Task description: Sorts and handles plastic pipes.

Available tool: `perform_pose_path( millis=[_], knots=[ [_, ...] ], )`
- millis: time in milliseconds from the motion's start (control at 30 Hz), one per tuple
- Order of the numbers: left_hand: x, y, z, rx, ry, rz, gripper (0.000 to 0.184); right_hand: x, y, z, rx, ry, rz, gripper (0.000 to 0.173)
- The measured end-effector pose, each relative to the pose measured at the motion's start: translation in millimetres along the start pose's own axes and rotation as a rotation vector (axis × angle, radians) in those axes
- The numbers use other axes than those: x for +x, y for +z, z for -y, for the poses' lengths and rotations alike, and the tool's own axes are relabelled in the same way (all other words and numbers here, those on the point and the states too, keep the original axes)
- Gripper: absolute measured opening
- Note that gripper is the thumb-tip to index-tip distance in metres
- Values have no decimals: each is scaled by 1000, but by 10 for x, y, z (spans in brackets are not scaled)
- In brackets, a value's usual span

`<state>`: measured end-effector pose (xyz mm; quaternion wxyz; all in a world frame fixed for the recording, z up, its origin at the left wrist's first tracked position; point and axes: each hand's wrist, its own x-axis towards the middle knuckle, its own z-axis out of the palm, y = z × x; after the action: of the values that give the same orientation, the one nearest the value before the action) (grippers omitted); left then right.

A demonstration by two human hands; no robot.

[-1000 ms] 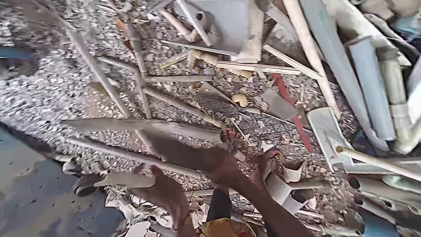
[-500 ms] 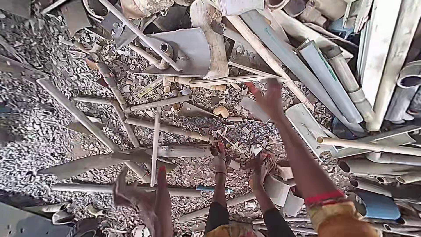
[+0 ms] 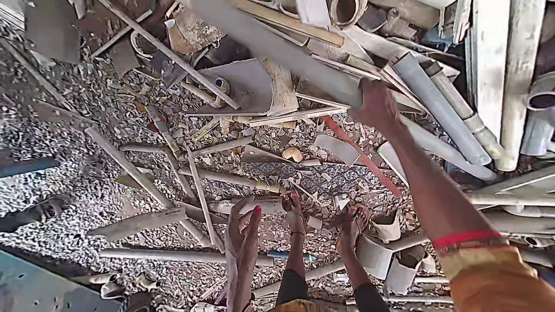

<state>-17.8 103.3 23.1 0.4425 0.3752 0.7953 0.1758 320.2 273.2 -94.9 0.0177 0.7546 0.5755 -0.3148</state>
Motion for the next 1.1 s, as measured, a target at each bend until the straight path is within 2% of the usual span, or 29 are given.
perform_pose_path(
  millis=[67,167,200,233,267,300,367,400,433,467,533,600,667,700,767,800,833,900,967,1000,1033,1100],
  knots=[
    [-13,75,-22,-49,-14,74,49,-632,151,183,13,-58,65,53],
    [-82,168,-21,-386,-171,177,81,-1588,280,749,58,-135,438,52],
    [-132,205,11,-590,-202,153,80,-1906,403,897,111,-229,371,49],
    [-160,242,34,-800,-189,94,72,-2147,581,999,171,-351,184,44],
    [-177,252,29,-981,-144,19,53,-2276,729,1082,232,-447,50,38],
    [-158,252,6,-1109,-81,-44,39,-2305,822,1118,288,-528,-20,33],
    [-103,163,22,-1308,52,-97,61,-2293,888,1008,352,-632,31,35],
    [-76,86,50,-1352,79,-123,69,-2288,901,851,350,-620,58,39],
    [-46,3,75,-1359,76,-167,73,-2277,889,625,309,-555,96,40],
    [-11,-83,102,-1357,53,-211,73,-2245,819,351,259,-426,208,38],
    [43,-214,157,-1315,-27,-283,65,-2083,678,-247,84,-188,439,33],
    [50,-185,124,-1227,-155,-332,51,-2004,631,-613,-58,-141,438,27],
    [24,-43,97,-1171,-245,-298,37,-2008,473,-383,-81,-149,489,34],
    [5,46,83,-1167,-275,-277,35,-2013,369,-109,-44,-157,606,41],
    [-26,175,65,-1154,-312,-231,33,-1978,300,403,171,-319,804,47],
    [-16,184,62,-1147,-322,-229,36,-1902,347,578,336,-426,826,48],
    [5,134,80,-1152,-317,-222,41,-1777,400,694,487,-475,772,47],
    [63,-53,157,-1160,-307,-228,47,-1335,369,689,533,-368,430,38],
    [95,-182,222,-1185,-344,-255,47,-716,340,395,238,-103,-3,40],
    [99,-190,242,-1192,-367,-259,46,-422,295,211,79,97,-53,51],
    [110,-156,249,-1197,-396,-261,45,-180,267,5,-6,276,-29,64],
    [113,-50,219,-1171,-478,-293,43,94,365,-377,-66,507,62,83]
  ],
)
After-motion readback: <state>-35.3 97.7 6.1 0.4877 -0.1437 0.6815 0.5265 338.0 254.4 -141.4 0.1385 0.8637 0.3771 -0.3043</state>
